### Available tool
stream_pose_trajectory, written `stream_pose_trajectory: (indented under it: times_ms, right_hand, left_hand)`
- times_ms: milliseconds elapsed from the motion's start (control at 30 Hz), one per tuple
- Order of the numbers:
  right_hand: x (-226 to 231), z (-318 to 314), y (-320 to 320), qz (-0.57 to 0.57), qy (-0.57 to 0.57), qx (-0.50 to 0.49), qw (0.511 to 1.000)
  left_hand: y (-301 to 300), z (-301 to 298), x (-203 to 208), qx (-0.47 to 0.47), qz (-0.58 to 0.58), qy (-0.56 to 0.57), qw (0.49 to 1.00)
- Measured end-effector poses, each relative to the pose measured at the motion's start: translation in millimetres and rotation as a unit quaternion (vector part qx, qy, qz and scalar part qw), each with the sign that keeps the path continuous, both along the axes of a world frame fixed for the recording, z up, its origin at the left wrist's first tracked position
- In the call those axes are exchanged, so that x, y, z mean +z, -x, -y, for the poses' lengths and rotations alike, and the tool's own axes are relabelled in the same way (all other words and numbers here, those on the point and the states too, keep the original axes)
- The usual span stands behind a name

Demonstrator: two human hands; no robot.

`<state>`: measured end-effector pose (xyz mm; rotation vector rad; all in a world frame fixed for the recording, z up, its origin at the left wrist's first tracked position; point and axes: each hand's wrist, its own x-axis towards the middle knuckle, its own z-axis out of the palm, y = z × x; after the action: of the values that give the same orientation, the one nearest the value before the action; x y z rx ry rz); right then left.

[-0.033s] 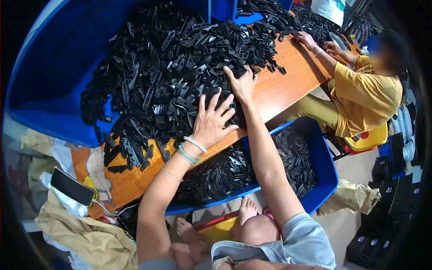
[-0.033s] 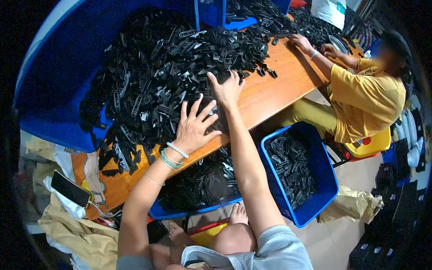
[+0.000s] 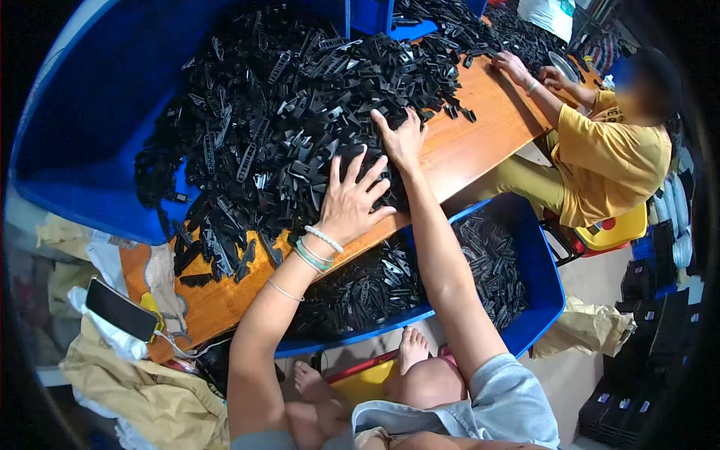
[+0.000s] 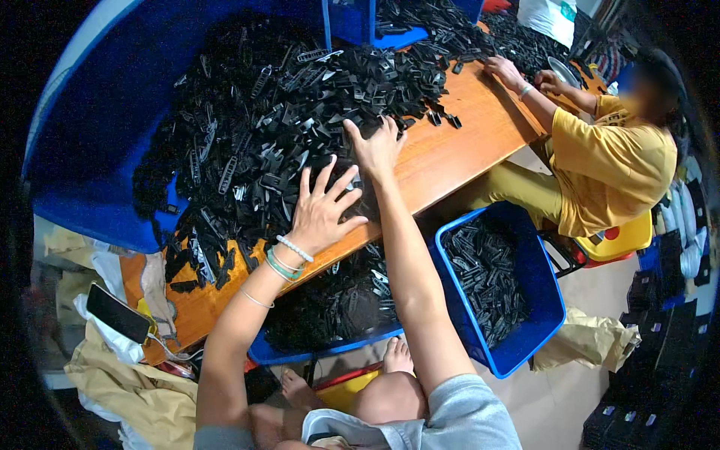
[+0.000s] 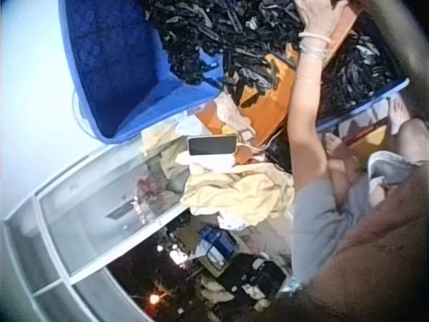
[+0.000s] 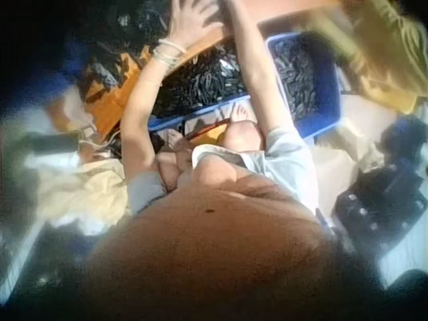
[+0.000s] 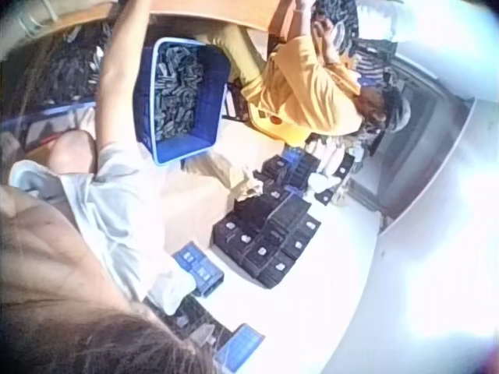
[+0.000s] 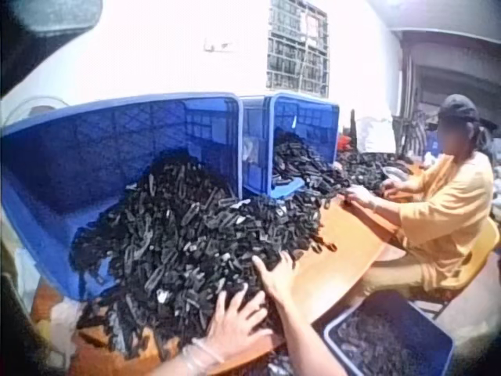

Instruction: The person assembles black plastic components by hand, repeatedly picking up plastic parts from a table and fitting them together.

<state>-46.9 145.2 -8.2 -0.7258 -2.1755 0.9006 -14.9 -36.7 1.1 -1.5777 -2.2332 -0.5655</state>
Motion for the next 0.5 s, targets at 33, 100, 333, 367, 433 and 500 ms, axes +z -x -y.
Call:
stream_pose_trajectory:
  times_ms: [33, 100, 333, 367, 433, 500]
  right_hand:
    - [-4, -2, 0, 0.001, -0.016, -0.005, 1.0]
    - [-14, -7, -6, -0.039, 0.003, 0.015, 0.999]
    - [-40, -31, -8, -0.146, -0.064, -0.051, 0.986]
    - [-42, -36, -8, -0.117, -0.085, -0.079, 0.986]
    - [-42, -37, -15, -0.071, -0.084, -0.091, 0.99]
    - [-37, -43, -26, -0.051, -0.065, -0.078, 0.994]
  left_hand:
    - [-2, 1, 1, -0.003, 0.011, 0.004, 1.0]
    - [-10, 4, 1, -0.007, 0.013, -0.007, 1.0]
    - [-33, 12, -1, -0.033, -0.003, -0.003, 0.999]
    - [-34, 12, -1, -0.03, -0.017, 0.006, 0.999]
    - [-34, 19, -1, -0.025, -0.034, 0.014, 0.999]
    - [-39, 33, 4, -0.028, -0.006, -0.002, 1.0]
